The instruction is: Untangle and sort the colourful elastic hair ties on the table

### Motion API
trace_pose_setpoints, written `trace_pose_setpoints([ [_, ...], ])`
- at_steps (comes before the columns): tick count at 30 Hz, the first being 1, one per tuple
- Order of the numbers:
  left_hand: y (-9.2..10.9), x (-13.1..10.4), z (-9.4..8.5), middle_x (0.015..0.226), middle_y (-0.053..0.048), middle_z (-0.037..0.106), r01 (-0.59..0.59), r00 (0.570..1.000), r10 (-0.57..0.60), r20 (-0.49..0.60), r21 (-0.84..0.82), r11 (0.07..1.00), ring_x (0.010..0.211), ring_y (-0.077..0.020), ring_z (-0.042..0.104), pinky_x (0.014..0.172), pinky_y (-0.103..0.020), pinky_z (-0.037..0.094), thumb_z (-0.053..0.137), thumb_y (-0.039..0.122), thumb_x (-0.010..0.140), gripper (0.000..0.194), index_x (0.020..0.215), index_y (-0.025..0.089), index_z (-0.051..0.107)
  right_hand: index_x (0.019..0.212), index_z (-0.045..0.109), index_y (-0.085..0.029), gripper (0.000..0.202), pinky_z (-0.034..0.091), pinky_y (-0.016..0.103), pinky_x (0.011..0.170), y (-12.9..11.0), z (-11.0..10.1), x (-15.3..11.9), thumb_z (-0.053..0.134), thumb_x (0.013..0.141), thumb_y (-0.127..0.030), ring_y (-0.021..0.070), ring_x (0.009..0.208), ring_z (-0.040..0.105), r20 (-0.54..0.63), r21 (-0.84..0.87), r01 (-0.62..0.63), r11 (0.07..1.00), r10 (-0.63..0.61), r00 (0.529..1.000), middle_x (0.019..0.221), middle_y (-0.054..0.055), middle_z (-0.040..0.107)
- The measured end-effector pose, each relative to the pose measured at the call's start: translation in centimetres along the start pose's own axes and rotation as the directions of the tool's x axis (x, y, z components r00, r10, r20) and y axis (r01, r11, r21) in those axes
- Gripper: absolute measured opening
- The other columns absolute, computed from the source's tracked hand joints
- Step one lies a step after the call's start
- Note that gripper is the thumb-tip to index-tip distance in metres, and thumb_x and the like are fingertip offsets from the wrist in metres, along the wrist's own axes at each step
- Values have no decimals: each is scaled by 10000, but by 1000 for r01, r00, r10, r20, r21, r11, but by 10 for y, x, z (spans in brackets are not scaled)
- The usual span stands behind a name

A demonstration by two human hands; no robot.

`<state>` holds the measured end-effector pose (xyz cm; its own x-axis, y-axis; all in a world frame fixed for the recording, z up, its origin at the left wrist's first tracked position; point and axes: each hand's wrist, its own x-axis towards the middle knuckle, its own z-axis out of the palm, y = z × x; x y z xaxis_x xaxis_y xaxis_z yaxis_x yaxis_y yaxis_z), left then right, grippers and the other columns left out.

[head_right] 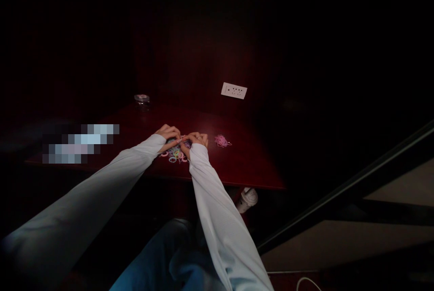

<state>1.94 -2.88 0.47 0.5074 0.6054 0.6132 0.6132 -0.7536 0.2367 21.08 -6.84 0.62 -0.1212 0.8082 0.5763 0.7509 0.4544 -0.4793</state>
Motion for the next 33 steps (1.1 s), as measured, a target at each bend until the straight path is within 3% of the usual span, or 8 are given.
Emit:
trace_pose_setpoints([
  [9, -7, 1, 6, 998, -45, 681, -7, 994, 3, -109, -36, 999, 918, -226, 489, 852, -367, 418, 507, 433, 975, 297, 860, 233, 694, 953, 768, -302, 171, 355, 365, 956, 2, 4, 2, 788, 784, -313, 242, 1081, 452, 45, -8, -109, 994, 109, 993, 1082, 17, 677],
  [14, -12, 0, 0, 1049, -41, 684, -12, 998, 10, -64, -37, 999, 948, -226, 499, 866, -367, 420, 511, 421, 984, 267, 933, 239, 701, 998, 757, -308, 216, 347, 378, 970, 1, 1, -1, 784, 788, -351, 244, 1101, 457, 80, -4, -124, 992, 124, 989, 1105, 14, 677],
  [21, -24, 1, 6, 1047, -38, 697, -2, 997, -1, -78, -33, 999, 949, -232, 515, 869, -378, 423, 537, 437, 966, 259, 937, 250, 715, 994, 760, -307, 176, 332, 373, 985, -3, -2, -4, 748, 818, -315, 234, 1107, 466, 86, 13, -109, 994, 108, 990, 1098, 6, 687],
  [28, -22, 1, 2, 1047, -47, 705, -12, 995, 6, -100, -59, 998, 942, -224, 538, 890, -378, 422, 510, 443, 979, 289, 972, 242, 717, 994, 762, -301, 149, 316, 378, 1011, -6, -7, -5, 689, 864, -303, 227, 1119, 474, 78, 41, -136, 990, 132, 988, 1109, 0, 695],
  [33, -15, -1, -2, 1059, -52, 705, -28, 994, 19, -111, -82, 996, 959, -221, 543, 901, -371, 424, 488, 453, 995, 315, 972, 234, 713, 978, 774, -308, 173, 328, 371, 991, -7, -5, -4, 647, 916, -408, 225, 1114, 477, 46, 36, -152, 988, 150, 988, 1082, 9, 700],
])
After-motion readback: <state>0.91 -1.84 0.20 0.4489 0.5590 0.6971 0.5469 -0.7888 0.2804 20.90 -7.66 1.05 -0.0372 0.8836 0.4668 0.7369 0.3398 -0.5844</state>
